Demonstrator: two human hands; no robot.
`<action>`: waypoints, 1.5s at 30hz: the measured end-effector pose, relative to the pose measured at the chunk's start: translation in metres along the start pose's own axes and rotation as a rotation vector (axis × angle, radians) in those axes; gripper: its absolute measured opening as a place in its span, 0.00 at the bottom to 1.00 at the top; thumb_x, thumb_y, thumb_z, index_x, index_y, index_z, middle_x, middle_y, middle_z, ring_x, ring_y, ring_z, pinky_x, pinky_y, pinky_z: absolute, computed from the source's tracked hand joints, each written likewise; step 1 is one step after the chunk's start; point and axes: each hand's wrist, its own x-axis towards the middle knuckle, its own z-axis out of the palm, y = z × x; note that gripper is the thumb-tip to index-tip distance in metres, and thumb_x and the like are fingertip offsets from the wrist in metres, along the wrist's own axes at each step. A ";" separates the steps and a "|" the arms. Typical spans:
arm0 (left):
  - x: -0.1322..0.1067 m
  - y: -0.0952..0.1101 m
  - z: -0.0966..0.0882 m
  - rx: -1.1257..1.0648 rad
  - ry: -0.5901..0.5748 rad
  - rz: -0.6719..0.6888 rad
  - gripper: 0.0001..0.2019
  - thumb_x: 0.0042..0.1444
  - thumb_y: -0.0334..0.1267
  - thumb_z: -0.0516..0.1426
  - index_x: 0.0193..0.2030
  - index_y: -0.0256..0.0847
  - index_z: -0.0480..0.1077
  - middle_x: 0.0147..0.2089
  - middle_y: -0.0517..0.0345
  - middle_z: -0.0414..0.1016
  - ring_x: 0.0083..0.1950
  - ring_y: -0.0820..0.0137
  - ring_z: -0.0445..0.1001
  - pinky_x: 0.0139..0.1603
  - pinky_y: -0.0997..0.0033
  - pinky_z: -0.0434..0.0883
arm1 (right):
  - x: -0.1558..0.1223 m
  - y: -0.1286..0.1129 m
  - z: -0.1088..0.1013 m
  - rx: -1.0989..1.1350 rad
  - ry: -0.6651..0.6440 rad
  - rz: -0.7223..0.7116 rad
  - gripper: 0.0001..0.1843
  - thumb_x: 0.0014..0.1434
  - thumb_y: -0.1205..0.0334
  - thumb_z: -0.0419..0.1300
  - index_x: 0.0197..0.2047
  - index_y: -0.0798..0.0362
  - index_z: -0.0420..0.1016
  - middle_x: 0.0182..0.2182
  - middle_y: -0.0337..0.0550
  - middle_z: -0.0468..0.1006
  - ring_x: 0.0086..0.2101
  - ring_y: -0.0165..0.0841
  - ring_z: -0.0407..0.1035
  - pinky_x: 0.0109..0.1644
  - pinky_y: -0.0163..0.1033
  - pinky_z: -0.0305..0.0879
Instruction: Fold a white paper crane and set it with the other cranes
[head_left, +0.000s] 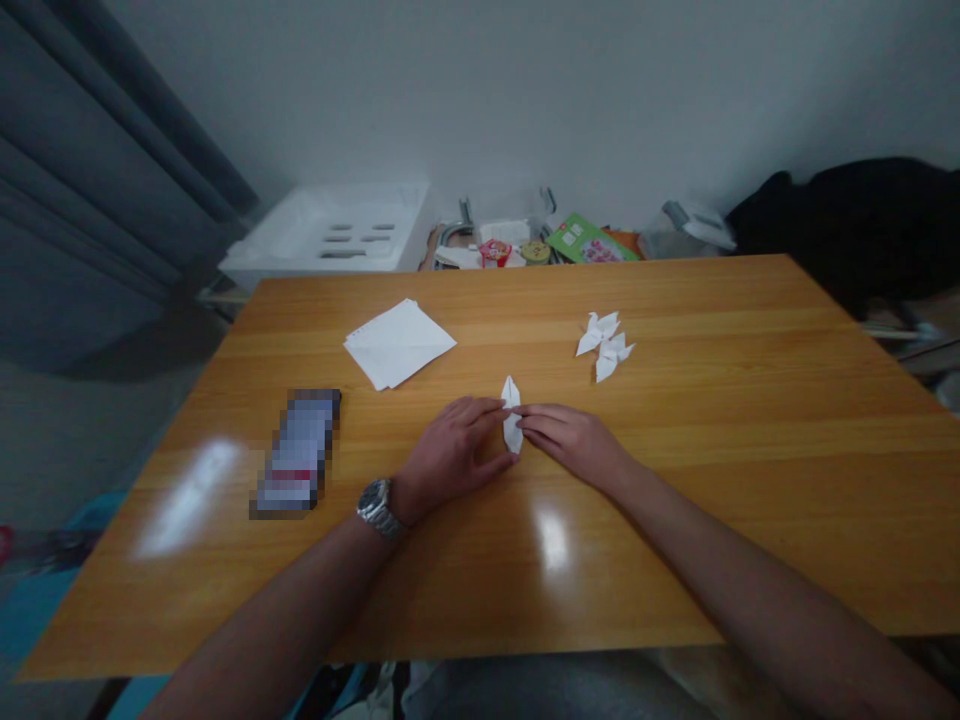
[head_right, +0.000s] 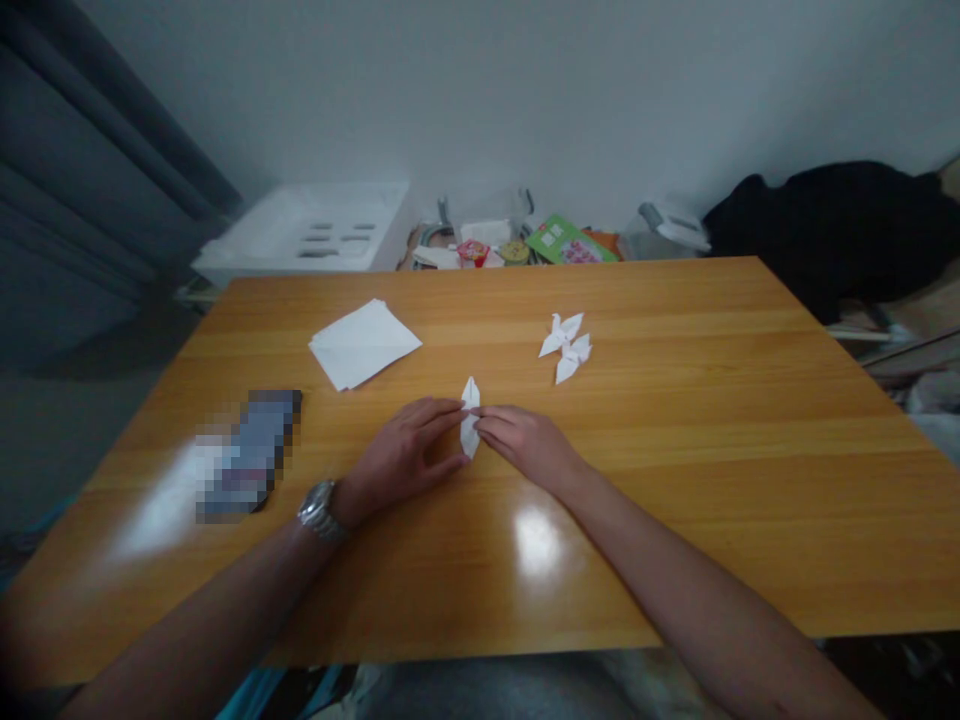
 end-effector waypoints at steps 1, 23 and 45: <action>0.000 0.000 0.000 -0.003 0.001 0.006 0.27 0.64 0.49 0.60 0.66 0.42 0.66 0.64 0.47 0.71 0.64 0.58 0.70 0.67 0.53 0.66 | 0.000 0.000 0.000 0.007 0.013 0.014 0.12 0.72 0.62 0.54 0.50 0.50 0.79 0.54 0.48 0.81 0.51 0.37 0.77 0.56 0.45 0.75; 0.014 -0.009 0.015 0.111 0.062 -0.049 0.11 0.70 0.41 0.54 0.49 0.42 0.77 0.51 0.53 0.81 0.51 0.63 0.78 0.53 0.62 0.73 | 0.007 -0.004 -0.001 0.202 0.129 0.113 0.09 0.68 0.60 0.59 0.48 0.48 0.80 0.48 0.47 0.82 0.49 0.38 0.76 0.56 0.47 0.72; 0.023 -0.014 0.018 0.006 0.095 -0.037 0.08 0.69 0.40 0.55 0.45 0.40 0.74 0.46 0.52 0.77 0.47 0.63 0.75 0.51 0.63 0.72 | 0.013 -0.002 -0.002 0.145 0.107 0.122 0.08 0.68 0.58 0.59 0.44 0.51 0.78 0.44 0.48 0.80 0.46 0.39 0.74 0.52 0.45 0.70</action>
